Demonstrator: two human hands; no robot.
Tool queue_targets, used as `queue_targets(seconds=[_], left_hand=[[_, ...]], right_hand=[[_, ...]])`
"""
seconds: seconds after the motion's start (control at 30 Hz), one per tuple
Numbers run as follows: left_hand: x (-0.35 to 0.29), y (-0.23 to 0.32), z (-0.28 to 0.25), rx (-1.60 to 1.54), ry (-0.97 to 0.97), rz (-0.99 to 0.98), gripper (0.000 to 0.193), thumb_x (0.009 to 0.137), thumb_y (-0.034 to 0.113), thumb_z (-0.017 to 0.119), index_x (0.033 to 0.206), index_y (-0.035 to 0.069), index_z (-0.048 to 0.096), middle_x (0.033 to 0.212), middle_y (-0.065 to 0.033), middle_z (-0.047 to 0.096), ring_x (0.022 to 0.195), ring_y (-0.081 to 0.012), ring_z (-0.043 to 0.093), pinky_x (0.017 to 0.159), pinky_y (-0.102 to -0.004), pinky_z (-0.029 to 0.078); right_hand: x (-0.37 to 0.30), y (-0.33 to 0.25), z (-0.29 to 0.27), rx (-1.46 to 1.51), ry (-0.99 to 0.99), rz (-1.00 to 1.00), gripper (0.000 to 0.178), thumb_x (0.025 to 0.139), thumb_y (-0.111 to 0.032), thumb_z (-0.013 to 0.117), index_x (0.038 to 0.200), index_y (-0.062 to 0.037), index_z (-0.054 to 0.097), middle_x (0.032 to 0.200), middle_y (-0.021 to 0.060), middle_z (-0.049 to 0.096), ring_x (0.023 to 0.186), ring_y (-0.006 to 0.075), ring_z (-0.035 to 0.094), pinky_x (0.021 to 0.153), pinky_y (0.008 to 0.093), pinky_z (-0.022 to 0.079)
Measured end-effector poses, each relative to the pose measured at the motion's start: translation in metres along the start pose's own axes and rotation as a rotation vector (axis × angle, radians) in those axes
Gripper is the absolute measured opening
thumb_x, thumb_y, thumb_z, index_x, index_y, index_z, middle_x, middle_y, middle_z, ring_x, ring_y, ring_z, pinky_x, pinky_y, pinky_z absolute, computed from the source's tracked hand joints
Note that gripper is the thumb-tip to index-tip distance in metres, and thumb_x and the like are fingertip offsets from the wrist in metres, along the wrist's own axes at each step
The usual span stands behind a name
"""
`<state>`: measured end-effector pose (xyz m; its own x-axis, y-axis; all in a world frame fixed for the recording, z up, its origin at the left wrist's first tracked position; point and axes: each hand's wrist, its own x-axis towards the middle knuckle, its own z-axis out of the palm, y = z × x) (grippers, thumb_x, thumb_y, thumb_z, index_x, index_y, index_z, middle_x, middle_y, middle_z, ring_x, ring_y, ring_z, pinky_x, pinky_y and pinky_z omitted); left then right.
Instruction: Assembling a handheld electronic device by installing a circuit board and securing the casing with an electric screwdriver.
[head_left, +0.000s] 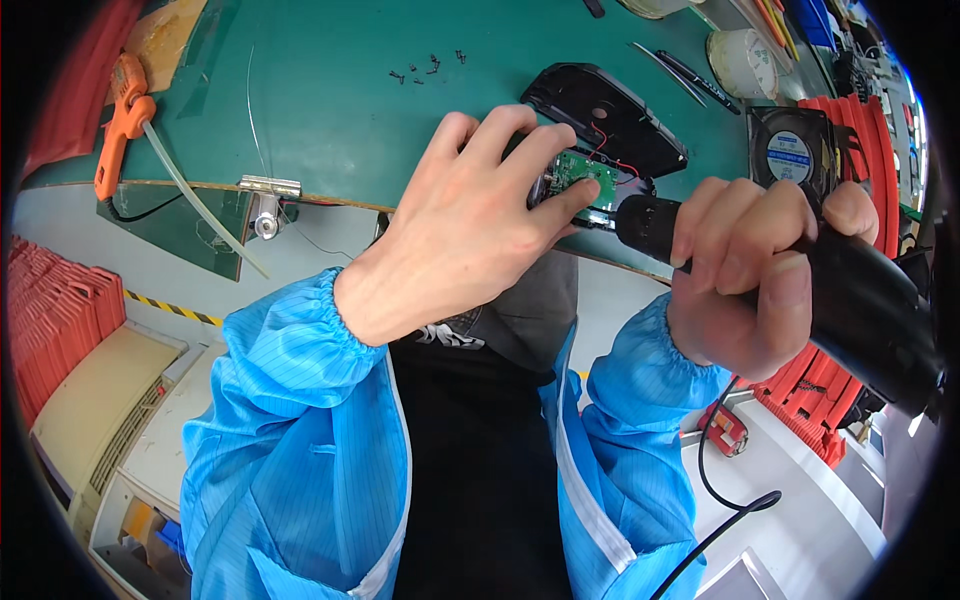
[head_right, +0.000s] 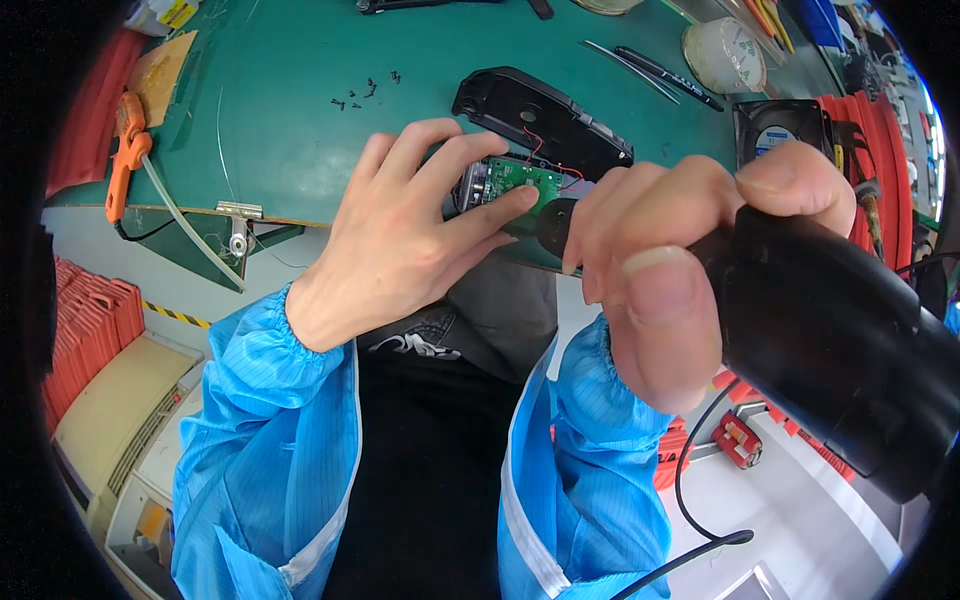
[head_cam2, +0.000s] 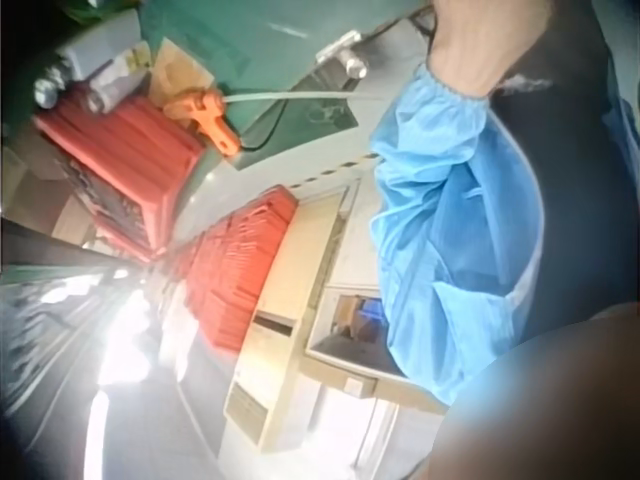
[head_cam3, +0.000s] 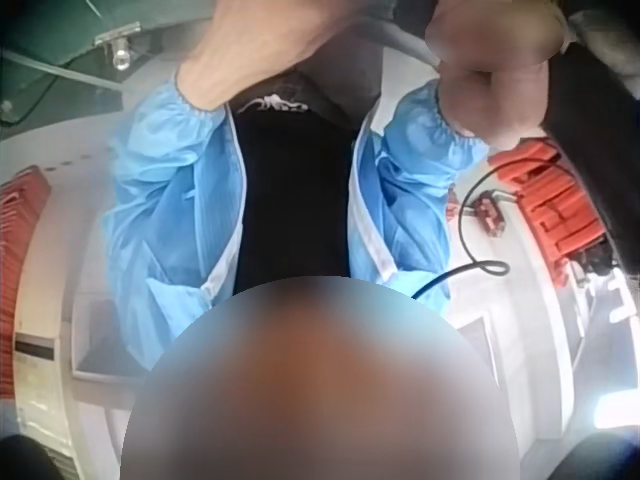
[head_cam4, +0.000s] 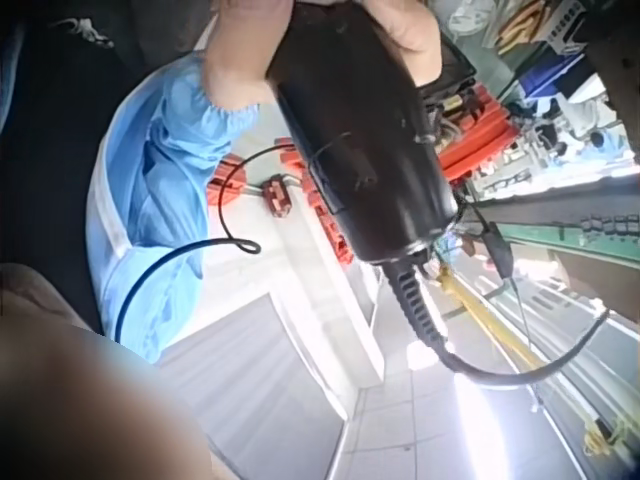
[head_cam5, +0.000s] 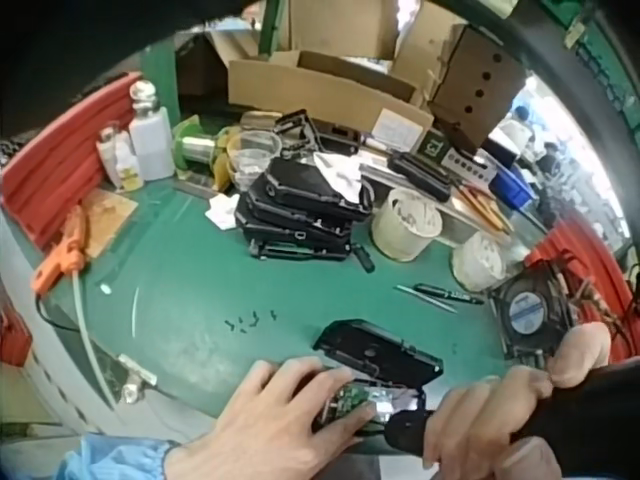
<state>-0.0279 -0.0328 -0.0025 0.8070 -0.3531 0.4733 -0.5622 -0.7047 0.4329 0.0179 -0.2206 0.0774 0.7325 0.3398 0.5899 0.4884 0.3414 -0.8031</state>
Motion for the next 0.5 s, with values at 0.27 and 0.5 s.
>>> queue_targets(seconds=[0.27, 0.5], left_hand=[[0.003, -0.004, -0.006, -0.116, -0.012, -0.042, 0.047, 0.072, 0.017, 0.088, 0.118, 0.018, 0.08, 0.133, -0.008, 0.063, 0.122, -0.0329, 0.056, 0.09, -0.0427, 0.046], [0.003, -0.004, -0.004, -0.146, -0.003, -0.028, 0.045, 0.071, 0.017, 0.086, 0.116, 0.018, 0.08, 0.133, -0.0078, 0.063, 0.121, -0.0337, 0.056, 0.092, -0.0438, 0.046]], right_hand=[[0.026, -0.03, -0.029, 0.108, -0.022, -0.046, 0.036, 0.101, -0.023, 0.056, 0.131, -0.0029, 0.055, 0.07, -0.0027, 0.047, 0.053, 0.0087, 0.043, 0.056, 0.0298, 0.038], [0.066, 0.017, 0.001, 0.268, -0.056, -0.124, 0.034, 0.104, -0.028, 0.05, 0.124, -0.0035, 0.062, 0.074, -0.0022, 0.048, 0.061, 0.0113, 0.043, 0.062, 0.033, 0.036]])
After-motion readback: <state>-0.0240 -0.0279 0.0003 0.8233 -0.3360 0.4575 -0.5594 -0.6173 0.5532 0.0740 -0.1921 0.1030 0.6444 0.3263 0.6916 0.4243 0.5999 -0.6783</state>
